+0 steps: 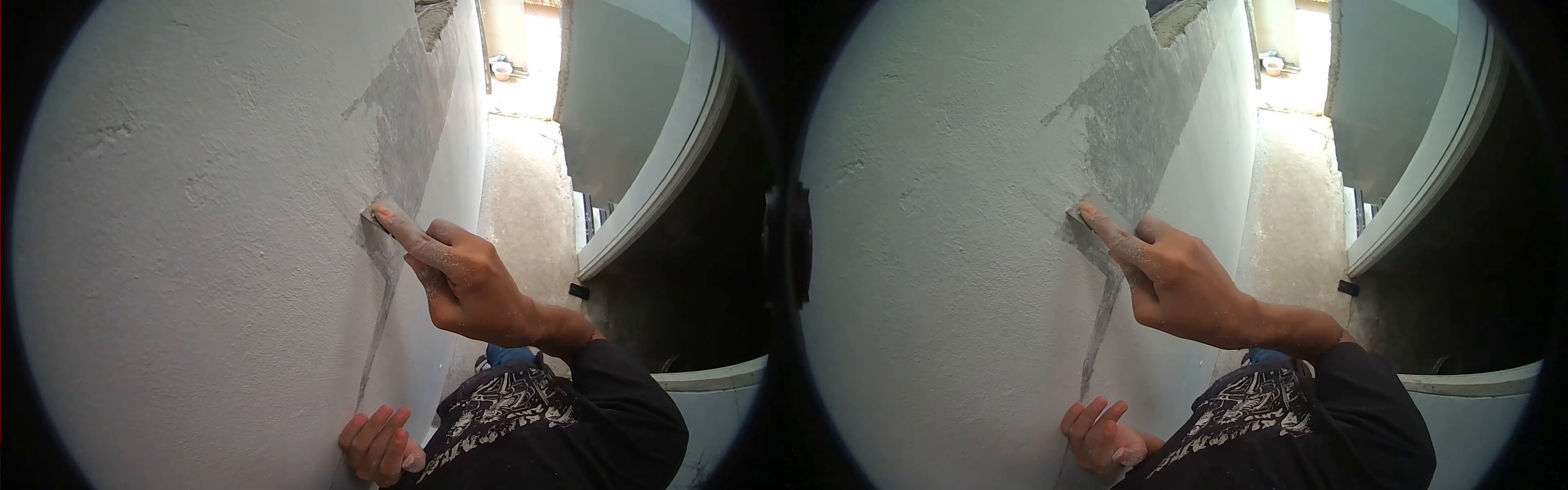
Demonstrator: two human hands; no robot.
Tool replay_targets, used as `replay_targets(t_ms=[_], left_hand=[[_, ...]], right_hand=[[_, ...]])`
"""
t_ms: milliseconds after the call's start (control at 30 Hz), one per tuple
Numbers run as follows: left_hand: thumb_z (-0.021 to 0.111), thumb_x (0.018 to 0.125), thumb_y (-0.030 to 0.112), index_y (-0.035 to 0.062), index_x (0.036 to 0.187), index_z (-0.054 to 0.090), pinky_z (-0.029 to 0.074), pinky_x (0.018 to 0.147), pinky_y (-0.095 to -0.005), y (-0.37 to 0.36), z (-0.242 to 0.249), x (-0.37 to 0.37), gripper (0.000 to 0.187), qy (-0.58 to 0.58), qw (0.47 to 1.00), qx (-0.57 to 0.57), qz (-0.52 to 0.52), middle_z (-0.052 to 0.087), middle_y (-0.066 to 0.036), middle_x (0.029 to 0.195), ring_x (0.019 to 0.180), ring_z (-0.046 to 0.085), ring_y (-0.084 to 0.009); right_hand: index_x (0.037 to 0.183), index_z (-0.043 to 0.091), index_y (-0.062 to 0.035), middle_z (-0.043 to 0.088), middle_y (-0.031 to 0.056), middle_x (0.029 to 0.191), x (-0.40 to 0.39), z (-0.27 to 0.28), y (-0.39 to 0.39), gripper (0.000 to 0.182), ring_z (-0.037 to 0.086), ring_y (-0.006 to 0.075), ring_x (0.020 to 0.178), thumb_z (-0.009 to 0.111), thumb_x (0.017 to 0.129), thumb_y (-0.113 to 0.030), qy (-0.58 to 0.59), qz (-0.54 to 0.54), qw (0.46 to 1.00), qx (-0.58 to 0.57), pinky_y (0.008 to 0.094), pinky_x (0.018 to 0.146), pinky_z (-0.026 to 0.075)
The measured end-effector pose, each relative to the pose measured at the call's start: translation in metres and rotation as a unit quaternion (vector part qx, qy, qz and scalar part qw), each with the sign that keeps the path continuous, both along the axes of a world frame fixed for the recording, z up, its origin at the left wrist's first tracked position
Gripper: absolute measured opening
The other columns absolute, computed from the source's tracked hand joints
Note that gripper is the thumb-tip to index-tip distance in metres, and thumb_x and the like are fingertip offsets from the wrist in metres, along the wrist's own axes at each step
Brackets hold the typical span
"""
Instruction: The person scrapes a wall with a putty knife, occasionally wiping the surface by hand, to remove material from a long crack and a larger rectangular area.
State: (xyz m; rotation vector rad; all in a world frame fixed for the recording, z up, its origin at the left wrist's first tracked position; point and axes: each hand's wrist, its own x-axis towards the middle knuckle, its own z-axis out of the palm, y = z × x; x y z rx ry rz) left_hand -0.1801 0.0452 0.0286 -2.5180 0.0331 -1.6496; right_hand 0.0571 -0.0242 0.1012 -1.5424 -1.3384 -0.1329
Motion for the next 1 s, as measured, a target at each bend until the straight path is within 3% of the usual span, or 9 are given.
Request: replay_targets(t_ms=[200,300,833,1000], left_hand=[[0.021,0.104,0.032,0.0117,0.102,0.054,0.049,0.090,-0.0406,0.003,-0.001,0.004,0.038,-0.023,1.000,0.006,-0.010,0.067,-0.001,0.062,0.080,0.068,-0.0185],[0.021,0.104,0.032,0.0113,0.102,0.054,0.049,0.090,-0.0409,0.002,-0.002,0.000,0.039,-0.012,1.000,0.011,-0.012,0.067,-0.002,0.062,0.080,0.069,-0.0188],[0.022,0.104,0.031,0.0119,0.102,0.054,0.049,0.090,-0.0425,-0.003,-0.001,0.001,0.037,-0.011,1.000,-0.009,-0.003,0.067,-0.003,0.061,0.079,0.069,-0.0204],[0.022,0.105,0.033,0.0129,0.102,0.054,0.048,0.091,-0.0411,0.000,-0.002,0.005,0.038,-0.028,1.000,-0.007,0.006,0.067,-0.002,0.060,0.079,0.069,-0.0192]], right_hand=[[0.151,0.040,-0.0128,0.048,0.0121,0.071,-0.010,-0.003,-0.013,0.077,0.046,0.0216,0.054,0.059,0.078,0.004,-0.007,-0.006,0.998,-0.070,0.0362,0.051,0.045],[0.151,0.040,-0.0125,0.049,0.0122,0.072,-0.002,0.010,-0.002,0.077,0.046,0.0214,0.053,0.059,0.077,0.003,-0.008,-0.021,1.000,-0.019,0.0354,0.050,0.046],[0.151,0.040,-0.0117,0.048,0.0119,0.073,-0.004,0.014,-0.003,0.078,0.046,0.0206,0.056,0.060,0.077,0.003,0.000,-0.031,0.999,-0.039,0.0343,0.050,0.043],[0.152,0.037,-0.0118,0.048,0.0121,0.073,-0.006,-0.008,0.005,0.080,0.046,0.0193,0.056,0.058,0.077,0.004,-0.001,-0.017,1.000,0.008,0.0345,0.051,0.044]])
